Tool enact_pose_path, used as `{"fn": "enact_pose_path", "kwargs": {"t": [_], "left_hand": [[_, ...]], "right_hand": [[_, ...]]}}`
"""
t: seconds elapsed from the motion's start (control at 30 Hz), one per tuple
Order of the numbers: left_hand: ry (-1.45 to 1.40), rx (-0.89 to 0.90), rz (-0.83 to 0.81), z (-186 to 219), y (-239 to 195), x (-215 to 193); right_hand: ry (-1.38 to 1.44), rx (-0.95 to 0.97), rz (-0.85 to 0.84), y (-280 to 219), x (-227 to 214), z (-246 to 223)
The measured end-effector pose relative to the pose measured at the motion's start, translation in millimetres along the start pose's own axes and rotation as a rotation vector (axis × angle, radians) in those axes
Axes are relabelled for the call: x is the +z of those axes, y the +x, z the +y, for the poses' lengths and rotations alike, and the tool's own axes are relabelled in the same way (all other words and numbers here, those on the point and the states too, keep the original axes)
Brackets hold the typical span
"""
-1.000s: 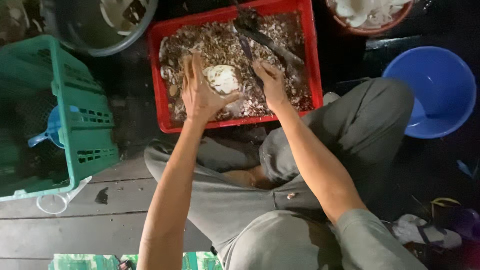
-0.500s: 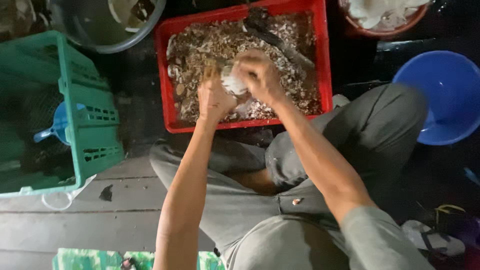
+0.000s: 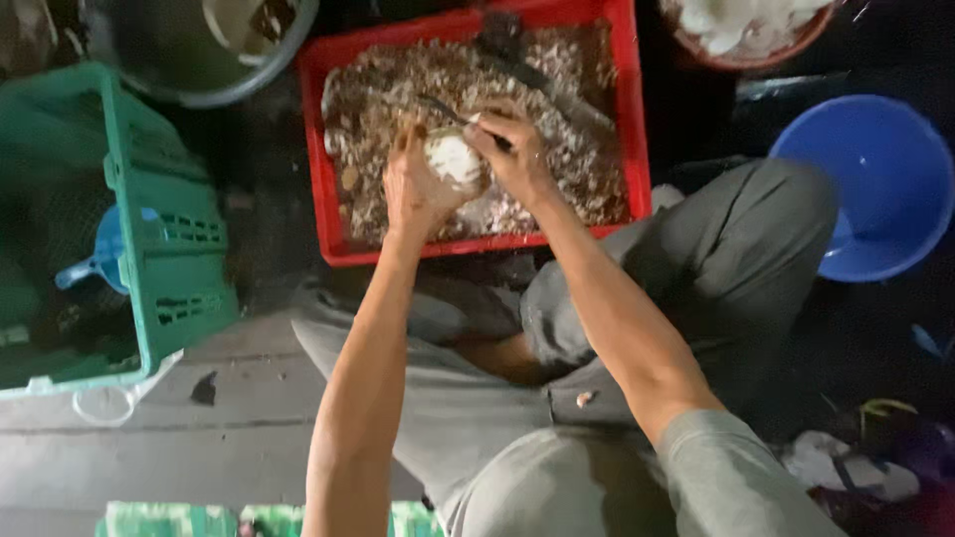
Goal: The person sits cross-legged on the floor and uses a knife to peel the brown husk off a coconut. The person holds the coconut in their left hand and scrapes the husk away with the knife in their right hand, working over a red tray that collects the debris.
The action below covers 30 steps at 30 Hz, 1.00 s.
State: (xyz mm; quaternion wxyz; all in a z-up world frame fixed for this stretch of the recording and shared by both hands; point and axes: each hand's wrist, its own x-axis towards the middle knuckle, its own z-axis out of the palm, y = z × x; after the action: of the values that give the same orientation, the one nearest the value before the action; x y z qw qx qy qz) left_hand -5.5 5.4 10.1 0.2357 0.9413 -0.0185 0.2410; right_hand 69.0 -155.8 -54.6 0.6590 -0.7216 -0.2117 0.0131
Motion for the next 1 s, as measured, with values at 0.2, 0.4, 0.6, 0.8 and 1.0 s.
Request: {"fn": "enact_pose_path", "kwargs": {"t": [0.2, 0.4, 0.6, 0.8, 1.0], "left_hand": [[-0.107, -0.411, -0.287, 0.1, 0.5, 8.1], [-0.266, -0.303, -0.079, 5.5, -1.9, 14.4], [-0.312, -0.478, -0.299, 11.2, 5.2, 10.6], [-0.178, -0.431, -0.229, 17.3, 11.0, -1.6], [0.080, -0.147, -0.267, 11.0, 19.3, -20.2]], "right_hand": [[-0.109, -0.211, 0.129, -9.9, 7.7, 3.5], [-0.162, -0.354, 0.237, -21.6, 6.8, 21.2], [0.172, -0.092, 0.204, -27.9, 13.8, 41.3], [0.397, 0.078, 0.167, -18.3, 1.2, 44.9], [0.509, 0.197, 0.289, -24.2, -21.3, 42.4]]}}
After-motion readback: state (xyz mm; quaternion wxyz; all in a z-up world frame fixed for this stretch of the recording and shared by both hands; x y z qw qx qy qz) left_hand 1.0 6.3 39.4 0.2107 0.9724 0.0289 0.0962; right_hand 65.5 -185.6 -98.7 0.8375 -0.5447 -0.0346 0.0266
